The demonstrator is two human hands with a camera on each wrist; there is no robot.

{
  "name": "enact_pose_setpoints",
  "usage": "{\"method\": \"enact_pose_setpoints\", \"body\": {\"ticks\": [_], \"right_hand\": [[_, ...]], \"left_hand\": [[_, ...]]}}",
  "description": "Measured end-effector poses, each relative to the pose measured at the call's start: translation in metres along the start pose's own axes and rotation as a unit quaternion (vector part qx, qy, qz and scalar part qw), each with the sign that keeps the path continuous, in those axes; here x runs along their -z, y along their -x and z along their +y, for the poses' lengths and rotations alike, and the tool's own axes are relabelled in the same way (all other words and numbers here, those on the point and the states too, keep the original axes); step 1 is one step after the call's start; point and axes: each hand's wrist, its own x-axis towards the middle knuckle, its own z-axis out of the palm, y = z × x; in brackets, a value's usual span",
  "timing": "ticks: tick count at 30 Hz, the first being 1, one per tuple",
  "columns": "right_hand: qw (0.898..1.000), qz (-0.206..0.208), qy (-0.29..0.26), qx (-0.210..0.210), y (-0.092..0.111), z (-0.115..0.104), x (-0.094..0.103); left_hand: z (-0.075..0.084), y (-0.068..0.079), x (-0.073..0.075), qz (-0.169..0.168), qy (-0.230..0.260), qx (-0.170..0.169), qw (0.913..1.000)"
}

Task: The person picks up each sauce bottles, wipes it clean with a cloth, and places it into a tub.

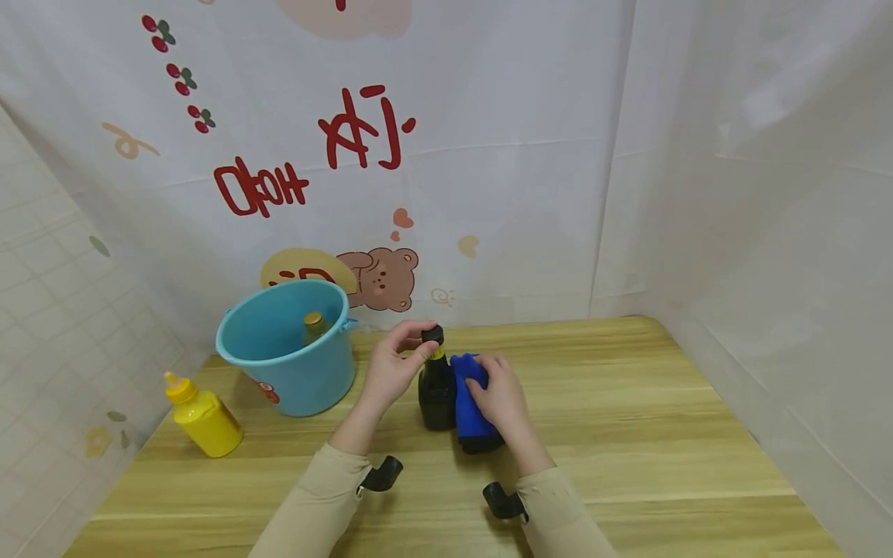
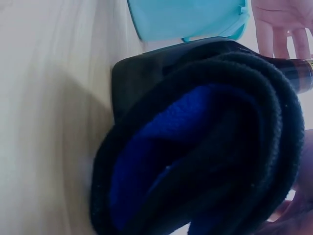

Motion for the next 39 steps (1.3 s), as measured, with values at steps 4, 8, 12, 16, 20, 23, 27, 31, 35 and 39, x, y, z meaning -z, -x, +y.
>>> {"method": "enact_pose_setpoints", "body": {"ticks": [4,8,12,16,20,23,27,31,35,39], "right_hand": [[1.000,-0.013,0.014,-0.020,-0.001,0.000,0.000],[0.999,-0.026,0.031,-0.035,-0.002,0.001,-0.002],[0.997,-0.042,0.057,-0.040,-0.004,0.002,-0.004],[0.992,-0.074,0.097,-0.037,-0.007,0.005,-0.007],[0.983,-0.113,0.142,-0.037,-0.010,0.008,-0.011],[0.977,-0.131,0.166,-0.038,-0.012,0.009,-0.014],[0.975,-0.132,0.175,-0.032,-0.014,0.009,-0.014],[0.979,-0.113,0.168,-0.034,-0.013,0.010,-0.007],[0.992,-0.054,0.114,-0.026,-0.014,0.009,0.011],[0.999,0.033,0.013,0.019,-0.021,-0.002,0.031]], "left_hand": [[-0.005,-0.001,0.000,0.001,0.007,-0.010,0.9999],[-0.006,-0.001,0.001,0.000,0.005,-0.018,0.9998],[-0.007,0.000,0.001,-0.002,-0.003,-0.018,0.9998],[-0.007,0.000,0.002,-0.002,-0.012,-0.013,0.9998],[-0.006,0.000,0.002,0.000,-0.012,-0.011,0.9999],[-0.006,0.000,0.001,0.000,-0.008,-0.015,0.9999],[-0.007,0.000,0.001,0.001,-0.009,-0.018,0.9998],[-0.008,0.001,0.001,0.000,-0.014,-0.021,0.9997],[-0.008,0.001,0.001,-0.002,-0.011,-0.023,0.9997],[-0.009,0.000,0.001,0.000,-0.004,-0.024,0.9997]]}}
